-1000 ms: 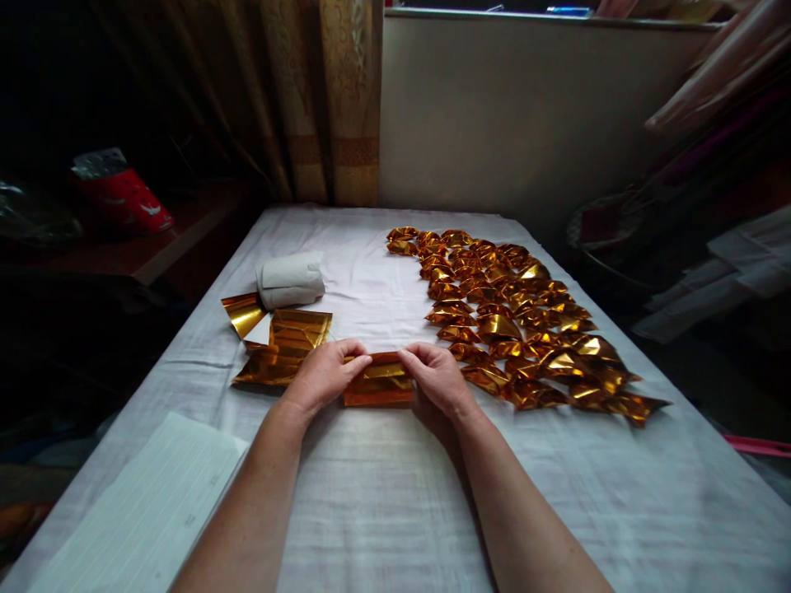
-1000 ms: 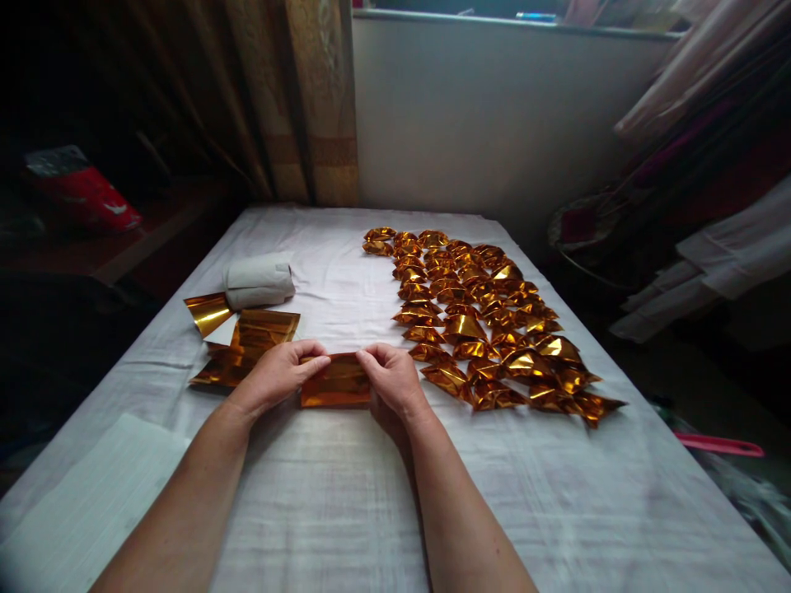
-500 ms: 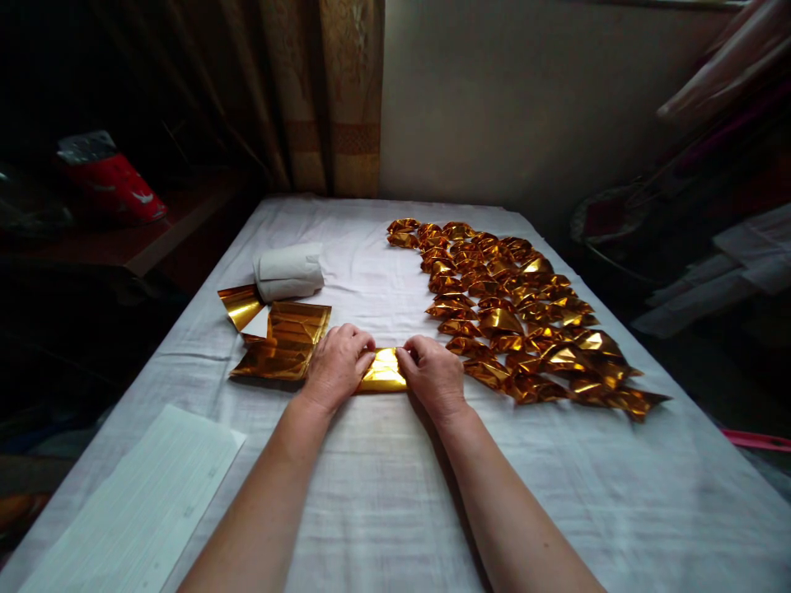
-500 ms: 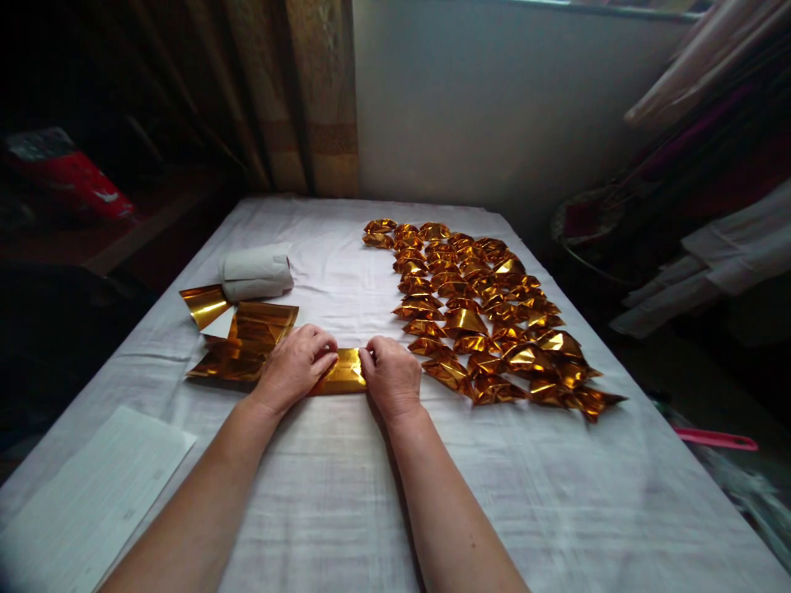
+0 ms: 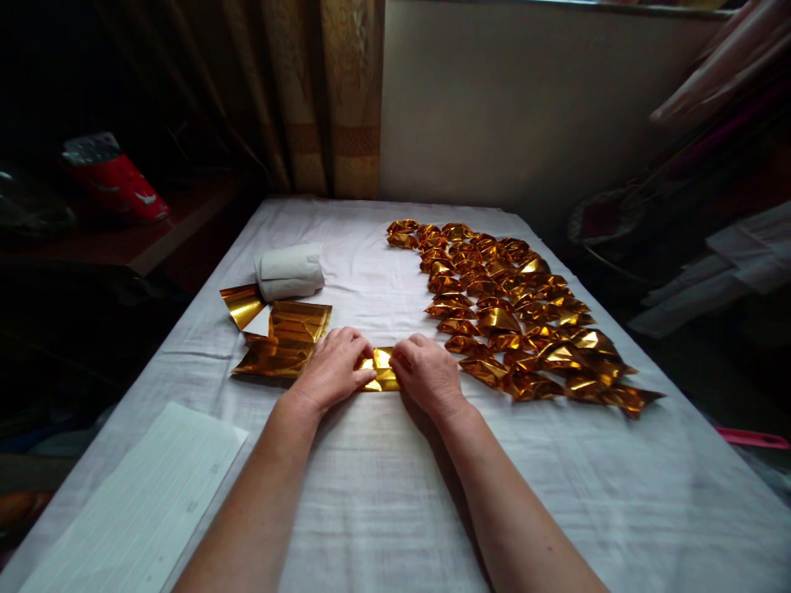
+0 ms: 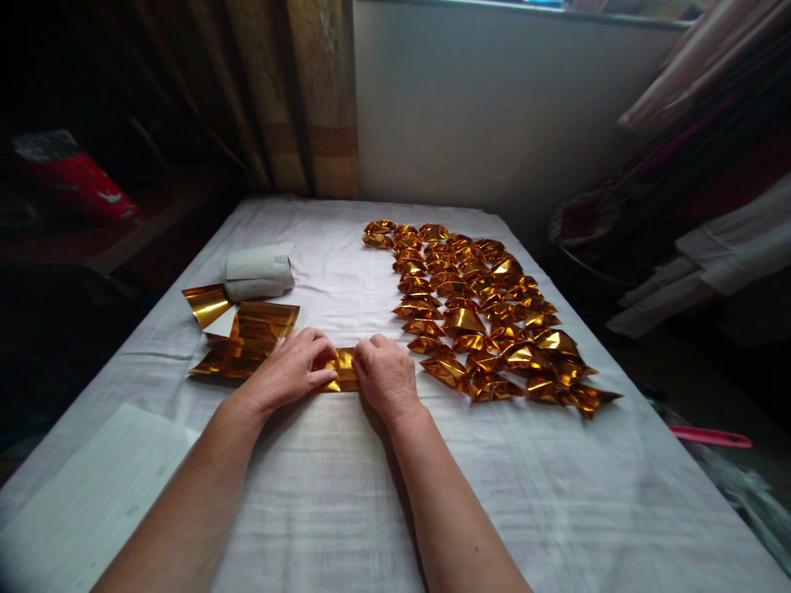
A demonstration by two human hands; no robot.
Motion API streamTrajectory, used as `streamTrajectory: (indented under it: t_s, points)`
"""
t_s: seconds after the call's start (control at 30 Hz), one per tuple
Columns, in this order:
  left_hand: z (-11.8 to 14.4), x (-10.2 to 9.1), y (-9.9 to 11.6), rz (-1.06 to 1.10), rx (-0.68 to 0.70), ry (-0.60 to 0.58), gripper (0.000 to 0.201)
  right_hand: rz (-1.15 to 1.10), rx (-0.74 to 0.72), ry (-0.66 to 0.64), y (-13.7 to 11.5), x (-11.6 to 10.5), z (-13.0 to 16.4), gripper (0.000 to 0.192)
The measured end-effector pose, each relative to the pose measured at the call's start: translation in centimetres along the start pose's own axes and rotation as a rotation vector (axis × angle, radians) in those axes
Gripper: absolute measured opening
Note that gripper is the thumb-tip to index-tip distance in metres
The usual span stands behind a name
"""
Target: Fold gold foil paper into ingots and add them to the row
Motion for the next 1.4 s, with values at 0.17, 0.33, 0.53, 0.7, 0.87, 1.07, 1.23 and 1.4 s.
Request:
streamTrajectory:
  t_s: [0.17,0.33,0.53,0.7,0.87,1.07,1.23,1.4]
  points:
    - [0.1,0.1,0.1,-0.008,-0.003,-0.024,0.020,-0.074,-0.081,-0.026,-0.9,0.2,0.6,0.016]
    - [0.3,0.2,0.2,-0.021,-0.012,-0.051,0.024,-0.123,-0.151,0.042,-1.2,-0.2,1.4,0.014]
    - [0.3,0.4,0.2,-0.022,-0.011,-0.063,0.027,-0.133,-0.163,0.073,-1.3,-0.5,2.4,0.019]
    - [0.3,0.3,0.3,-0.040,-0.009,-0.055,0.028,-0.131,-0.105,0.080,-1.1,-0.5,2.5,0.023]
    - [0.4,0.3,0.4,-0.058,-0.013,-0.064,0.029,-0.174,-0.069,0.061,0.2,-0.6,3.1,0.014]
    - [0.2,0.1,0.4,-0.052,-0.027,-0.085,0.029,-0.210,-0.053,0.087,2.0,-1.1,4.0,0.006]
    - [0.5,0.5,1.1,-0.125,-0.081,0.009,0.038,-0.224,-0.057,0.112,1.9,-1.2,4.0,0.008]
    - [1.4,0.8,1.7,-0.152,-0.119,0.204,0.040,-0.231,-0.037,0.106,1.9,-1.2,4.1,0.008]
Point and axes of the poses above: each hand's wrist, its own z-axis away from the middle knuckle, its own x-axis out of the palm, y = z × x, the point moved 9 cm from there along -z, towards the middle knuckle, and after that the axes turned 6 degrees about y, right-handed, at the moved point
